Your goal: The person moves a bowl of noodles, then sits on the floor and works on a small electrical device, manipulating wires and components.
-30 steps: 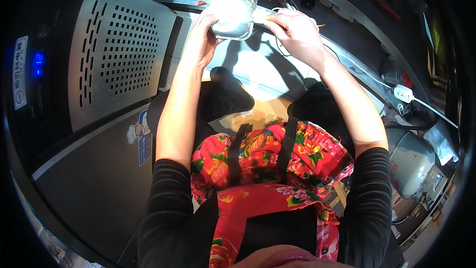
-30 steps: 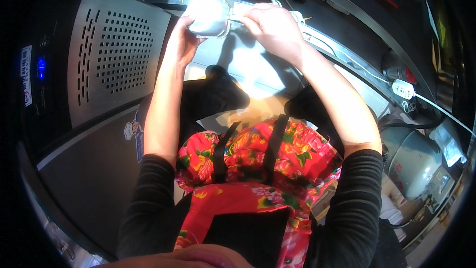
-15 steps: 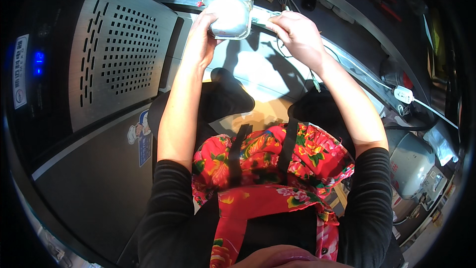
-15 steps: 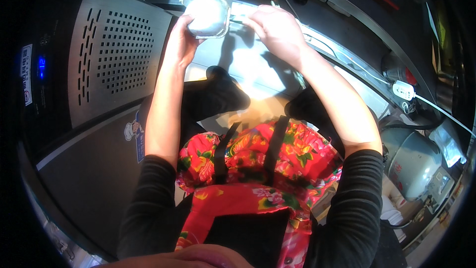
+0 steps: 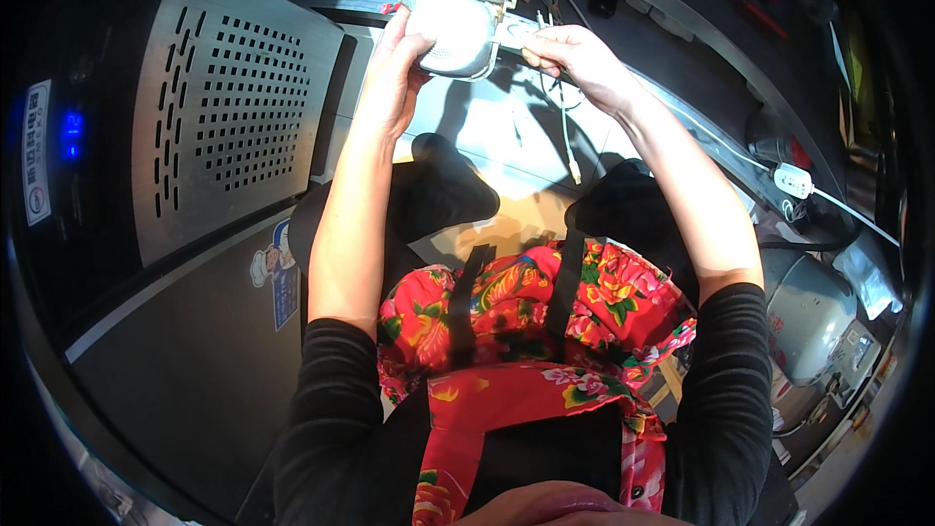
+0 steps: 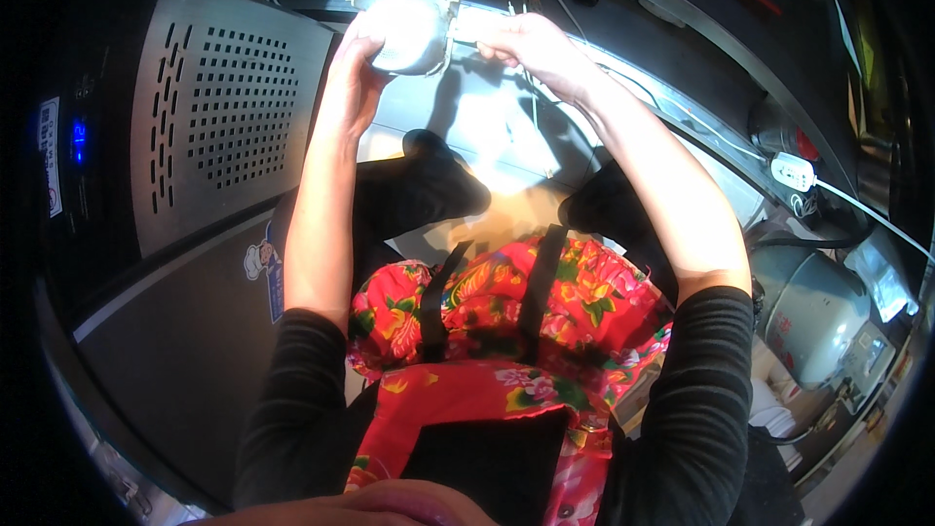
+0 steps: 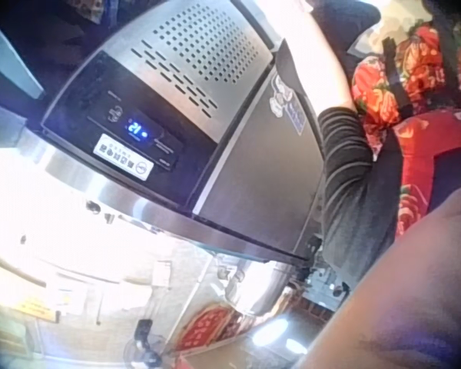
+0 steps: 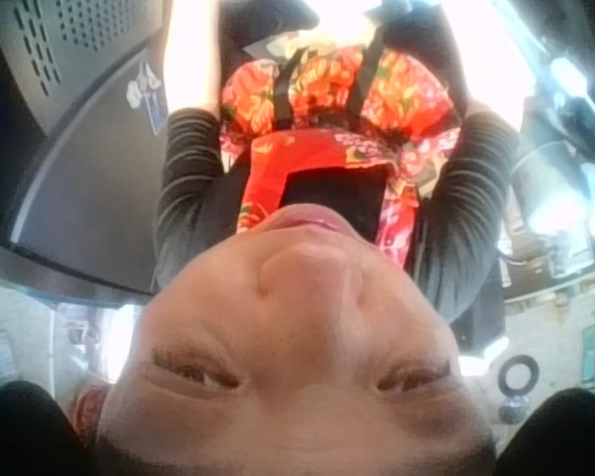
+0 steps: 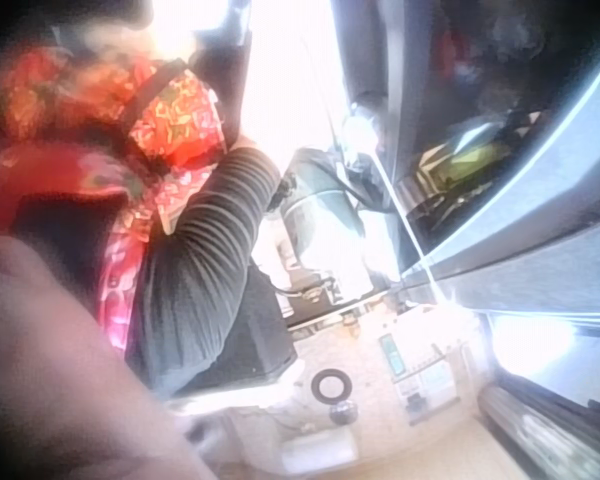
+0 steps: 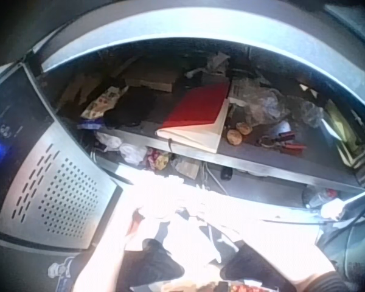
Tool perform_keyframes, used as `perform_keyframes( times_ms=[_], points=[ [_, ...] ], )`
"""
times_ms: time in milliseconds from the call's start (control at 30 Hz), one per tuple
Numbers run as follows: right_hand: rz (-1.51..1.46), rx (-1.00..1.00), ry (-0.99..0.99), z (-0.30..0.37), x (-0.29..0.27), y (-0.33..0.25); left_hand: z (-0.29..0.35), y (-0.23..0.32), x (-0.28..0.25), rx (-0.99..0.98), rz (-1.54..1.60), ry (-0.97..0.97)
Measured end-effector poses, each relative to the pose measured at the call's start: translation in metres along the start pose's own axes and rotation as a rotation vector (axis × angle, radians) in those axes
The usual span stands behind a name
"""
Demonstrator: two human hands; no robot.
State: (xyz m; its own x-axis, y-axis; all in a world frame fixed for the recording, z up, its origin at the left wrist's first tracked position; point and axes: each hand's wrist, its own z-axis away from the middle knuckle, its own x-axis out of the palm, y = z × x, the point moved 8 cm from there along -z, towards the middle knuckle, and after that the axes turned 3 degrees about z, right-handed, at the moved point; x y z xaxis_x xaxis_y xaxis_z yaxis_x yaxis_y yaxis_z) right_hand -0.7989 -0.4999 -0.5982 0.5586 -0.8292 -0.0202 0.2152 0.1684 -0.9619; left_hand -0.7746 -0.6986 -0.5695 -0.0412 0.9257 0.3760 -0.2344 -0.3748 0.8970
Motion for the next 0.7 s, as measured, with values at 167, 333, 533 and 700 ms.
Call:
perform_keyframes(
  times_ms=[167, 333, 533, 700],
  points=[
    [0.041, -0.003, 0.011, 0.002, 0.001, -0.004, 0.0, 0.002, 0.001, 0.032, -0.015, -0.004],
    [0.065, 0.008, 0.044, 0.003, 0.001, -0.006, 0.001, 0.001, 0.0, 0.04, -0.072, 0.016],
    [0.077, -0.021, 0.044, 0.003, 0.001, -0.01, 0.001, -0.002, -0.003, 0.04, -0.026, 0.056],
    [0.033, 0.003, 0.014, 0.003, 0.002, -0.006, 0.001, -0.002, 0.0, 0.064, -0.06, 0.028]
  ],
)
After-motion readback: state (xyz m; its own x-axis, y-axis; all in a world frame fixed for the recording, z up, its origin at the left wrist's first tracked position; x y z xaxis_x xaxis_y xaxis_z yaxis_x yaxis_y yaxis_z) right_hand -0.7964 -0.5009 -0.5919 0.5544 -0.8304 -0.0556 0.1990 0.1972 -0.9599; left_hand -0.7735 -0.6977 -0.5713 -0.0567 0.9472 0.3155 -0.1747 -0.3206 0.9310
